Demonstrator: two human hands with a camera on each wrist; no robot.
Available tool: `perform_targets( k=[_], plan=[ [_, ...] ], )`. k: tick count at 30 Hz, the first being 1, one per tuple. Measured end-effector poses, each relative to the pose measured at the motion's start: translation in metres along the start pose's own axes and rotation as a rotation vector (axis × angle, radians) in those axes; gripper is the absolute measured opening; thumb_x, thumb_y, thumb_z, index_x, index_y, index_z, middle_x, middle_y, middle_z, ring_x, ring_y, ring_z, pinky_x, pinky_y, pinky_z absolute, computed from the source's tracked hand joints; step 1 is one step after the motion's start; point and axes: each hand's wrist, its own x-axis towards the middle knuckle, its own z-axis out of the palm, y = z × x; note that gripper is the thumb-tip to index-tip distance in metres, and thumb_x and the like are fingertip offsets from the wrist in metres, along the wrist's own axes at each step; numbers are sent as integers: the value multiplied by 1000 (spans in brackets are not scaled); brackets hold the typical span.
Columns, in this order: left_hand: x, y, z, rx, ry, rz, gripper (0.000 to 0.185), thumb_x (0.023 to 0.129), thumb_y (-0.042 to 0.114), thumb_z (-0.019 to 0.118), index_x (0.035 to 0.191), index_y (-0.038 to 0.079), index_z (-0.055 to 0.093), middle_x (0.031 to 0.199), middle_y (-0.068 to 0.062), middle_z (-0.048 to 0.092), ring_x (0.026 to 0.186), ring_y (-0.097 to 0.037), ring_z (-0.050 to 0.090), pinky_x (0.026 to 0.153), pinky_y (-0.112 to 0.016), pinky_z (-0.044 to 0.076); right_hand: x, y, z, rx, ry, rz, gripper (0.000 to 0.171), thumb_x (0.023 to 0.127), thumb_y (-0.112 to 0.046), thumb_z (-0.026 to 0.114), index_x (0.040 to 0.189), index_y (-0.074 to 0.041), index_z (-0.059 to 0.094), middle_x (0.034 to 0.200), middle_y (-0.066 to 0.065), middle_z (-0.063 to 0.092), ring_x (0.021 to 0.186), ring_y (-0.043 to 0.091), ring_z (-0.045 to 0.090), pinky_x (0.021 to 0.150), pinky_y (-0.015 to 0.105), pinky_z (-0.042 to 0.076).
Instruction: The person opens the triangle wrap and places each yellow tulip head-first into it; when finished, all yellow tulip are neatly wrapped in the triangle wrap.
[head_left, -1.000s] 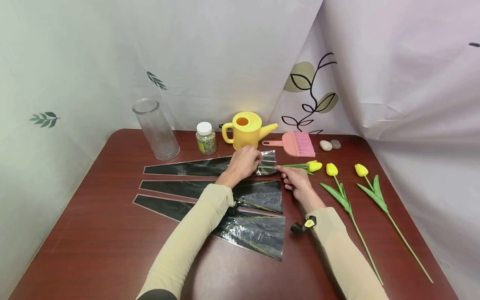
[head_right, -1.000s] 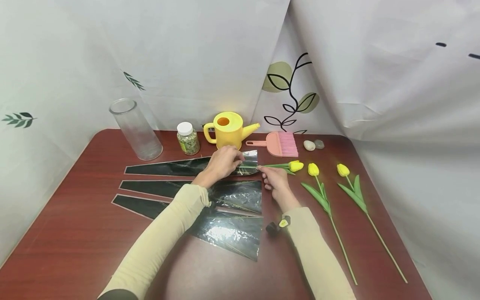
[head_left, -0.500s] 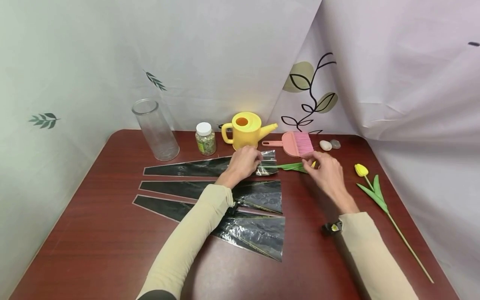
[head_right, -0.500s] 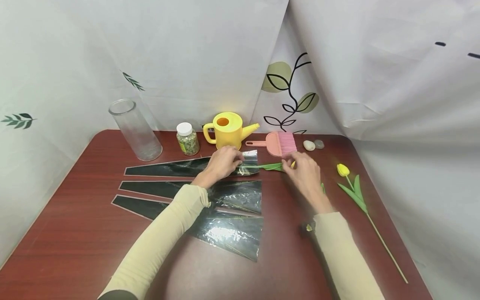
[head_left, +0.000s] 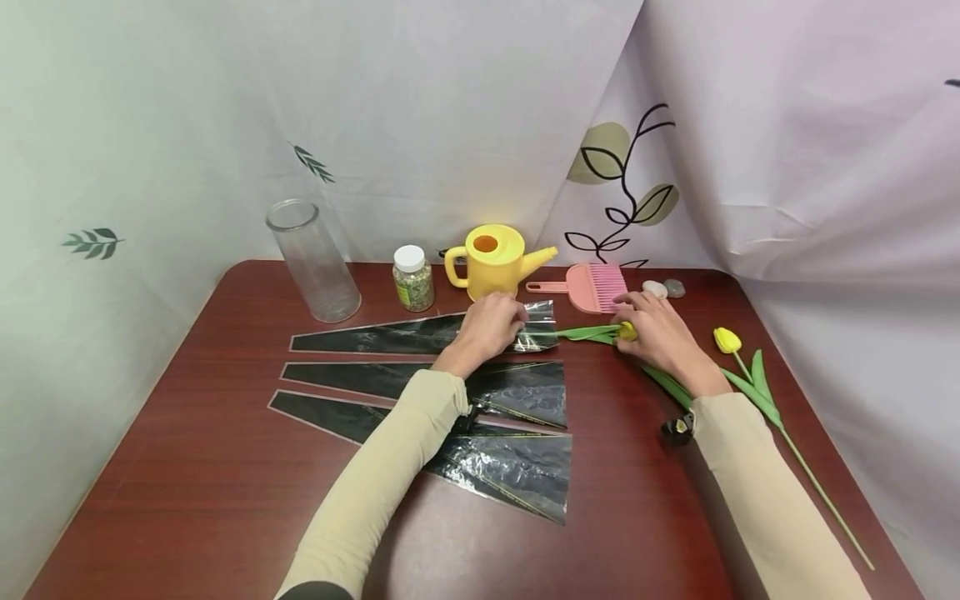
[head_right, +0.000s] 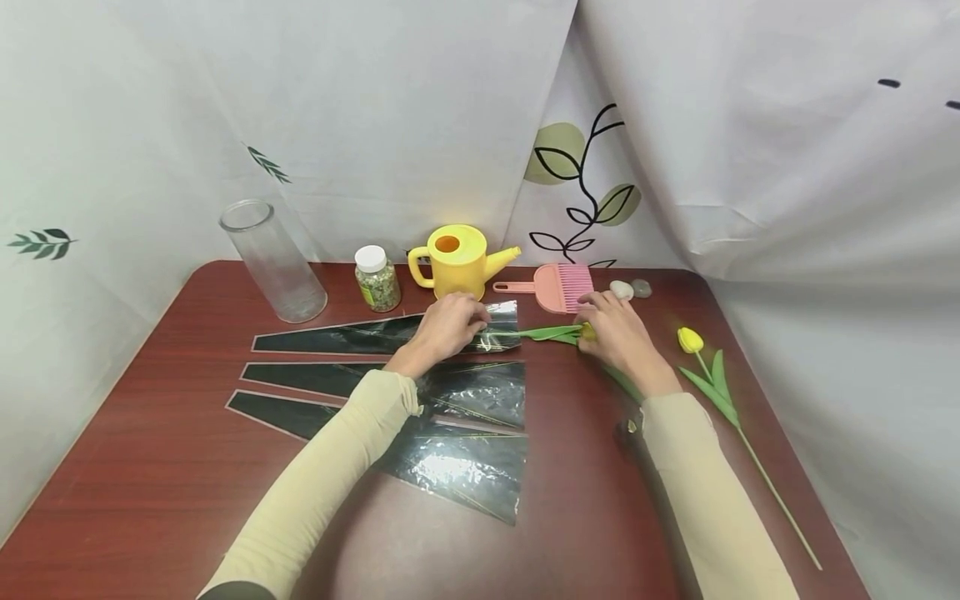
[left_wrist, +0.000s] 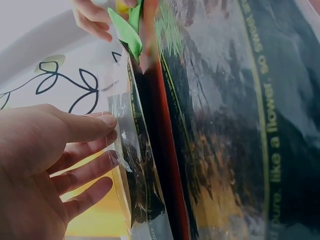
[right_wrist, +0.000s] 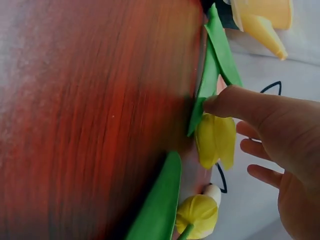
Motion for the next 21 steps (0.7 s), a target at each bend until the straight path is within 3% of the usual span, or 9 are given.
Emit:
perform_targets(
  k=[9,16,21],
  plan=[
    [0,0,0,3,1,6,10,91,18,70,97,19,78,96,2,67,93,-18,63,78,-35,53,5,-3,-2,-12,-10,-31,13,75,-11,76,87,-7,73,120,17,61,115,36,48,103,53,33],
    [-1,0,0,-12,7,13,10,91,17,71,97,19,78,96,2,68,93,-17,63,80,-34,52,7,-9,0,43,16,-69,15,76,-10,77,90,-6,74,102,9,67,103,31,53,95,49,38],
    [-2,0,-1,-22,11,13,9,91,18,71,96,20,78,96,3,68,93,-16,63,80,-33,52,11,-16,4,67,18,-56,17,76,-16,77,91,-10,73,98,6,66,101,29,55,94,48,39]
  ],
)
